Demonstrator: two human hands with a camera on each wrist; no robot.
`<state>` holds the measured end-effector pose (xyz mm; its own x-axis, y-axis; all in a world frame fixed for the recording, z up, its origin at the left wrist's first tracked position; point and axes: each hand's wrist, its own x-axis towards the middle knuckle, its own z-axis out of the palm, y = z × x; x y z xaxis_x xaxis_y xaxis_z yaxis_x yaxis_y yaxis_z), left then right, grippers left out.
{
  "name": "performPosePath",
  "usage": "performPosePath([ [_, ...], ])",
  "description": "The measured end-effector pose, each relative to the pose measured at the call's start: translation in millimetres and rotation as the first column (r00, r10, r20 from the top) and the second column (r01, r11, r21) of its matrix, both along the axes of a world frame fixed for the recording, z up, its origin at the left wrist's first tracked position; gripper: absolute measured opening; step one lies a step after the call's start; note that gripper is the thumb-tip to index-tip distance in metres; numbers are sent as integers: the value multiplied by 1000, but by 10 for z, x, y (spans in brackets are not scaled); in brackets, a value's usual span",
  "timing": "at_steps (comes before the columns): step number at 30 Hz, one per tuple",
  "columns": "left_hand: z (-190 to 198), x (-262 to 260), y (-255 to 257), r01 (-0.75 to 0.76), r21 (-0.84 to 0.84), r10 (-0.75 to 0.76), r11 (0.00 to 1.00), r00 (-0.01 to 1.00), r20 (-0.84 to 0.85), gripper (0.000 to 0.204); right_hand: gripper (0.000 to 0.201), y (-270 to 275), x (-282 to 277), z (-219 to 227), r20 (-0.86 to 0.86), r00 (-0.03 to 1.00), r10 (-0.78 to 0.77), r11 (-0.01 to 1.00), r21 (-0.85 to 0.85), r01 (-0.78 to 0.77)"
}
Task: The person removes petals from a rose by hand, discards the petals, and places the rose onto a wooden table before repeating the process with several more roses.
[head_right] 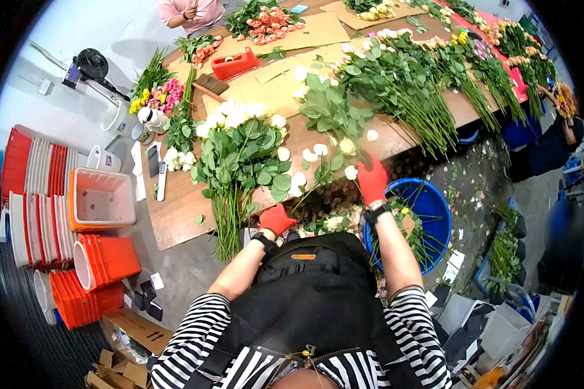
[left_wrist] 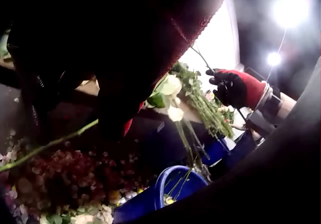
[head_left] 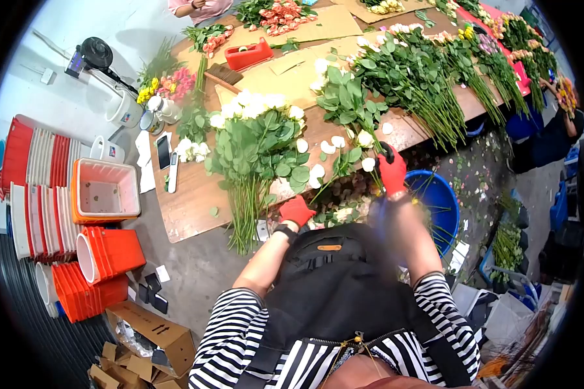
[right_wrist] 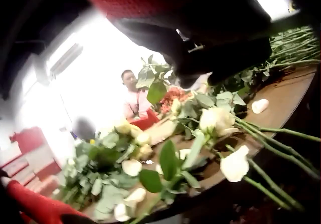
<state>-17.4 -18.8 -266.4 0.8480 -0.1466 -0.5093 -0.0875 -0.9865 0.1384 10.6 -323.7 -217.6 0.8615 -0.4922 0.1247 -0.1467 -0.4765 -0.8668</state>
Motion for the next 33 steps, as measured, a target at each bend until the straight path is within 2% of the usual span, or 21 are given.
performPosePath([
  [1,-82,9,-40,-16,55,18,998,999,-33,72,42,-3,66,-94,-14,1000,-2,986,-169,0],
  [3,-206,53,-80,-46,6,46,999,993,-108,70,48,37,168,-171,-38,999,-16,874,-486,-5],
  [4,-265,75,-87,-78,-42,73,996,991,-113,65,51,48,172,-208,-15,1000,-11,848,-530,2],
  [7,-778,70,-50,-93,-160,93,983,996,-7,54,47,215,31,-189,-54,998,35,899,-435,-55],
  [8,-850,39,-42,-116,-217,129,969,991,48,46,44,291,-42,-293,8,999,38,921,-389,-32],
  [11,-517,86,19,-60,-380,22,923,994,-104,43,49,476,-265,-443,-360,928,95,979,-133,-152],
  [12,-258,28,74,-86,-503,56,860,996,-75,43,52,543,-311,-418,-419,889,185,981,138,-139],
  [13,-85,-16,157,-61,-525,28,849,997,-70,43,55,622,-344,-365,-447,848,286,912,398,-98],
  [15,167,-109,329,-9,-568,-30,823,998,-60,45,50,734,-444,-280,-215,850,480,775,557,-297],
  [17,398,-189,446,-15,-582,-64,813,991,-115,45,45,872,-496,-149,54,787,615,581,643,-499],
  [18,453,-256,502,-44,-607,-36,793,992,-120,45,33,994,-408,124,-13,796,606,472,811,-346],
  [19,455,-310,543,-21,-642,-32,766,997,-72,45,31,1071,-373,121,-27,820,572,465,834,-297],
  [21,499,-386,556,53,-587,-24,808,998,57,51,26,1166,-317,48,-60,861,505,444,874,-199],
  [22,513,-387,566,68,-576,-37,815,997,65,54,27,1176,-318,-42,83,841,535,478,791,-382],
  [24,905,-293,497,93,-553,-56,828,995,84,60,29,1293,-404,145,35,907,419,817,421,-393],
  [25,1004,-215,507,95,-555,-14,826,989,148,62,30,1339,-436,275,37,935,354,915,193,-354],
  [26,1198,-131,459,56,-654,122,754,967,223,60,35,1253,-389,371,1,868,496,858,154,-490],
  [27,1422,-42,391,33,-744,265,667,923,278,59,36,1239,-417,407,89,873,480,877,-26,-479],
  [29,1760,114,303,-36,-961,431,273,898,89,56,36,1278,-518,419,270,833,482,854,-358,-378],
  [31,2393,152,135,-141,-990,306,9,943,-132,51,38,1262,-574,466,224,803,552,801,-412,-435],
  [33,2579,141,89,-222,-962,255,157,950,-178,57,38,1258,-634,704,221,788,574,793,-390,-468],
])
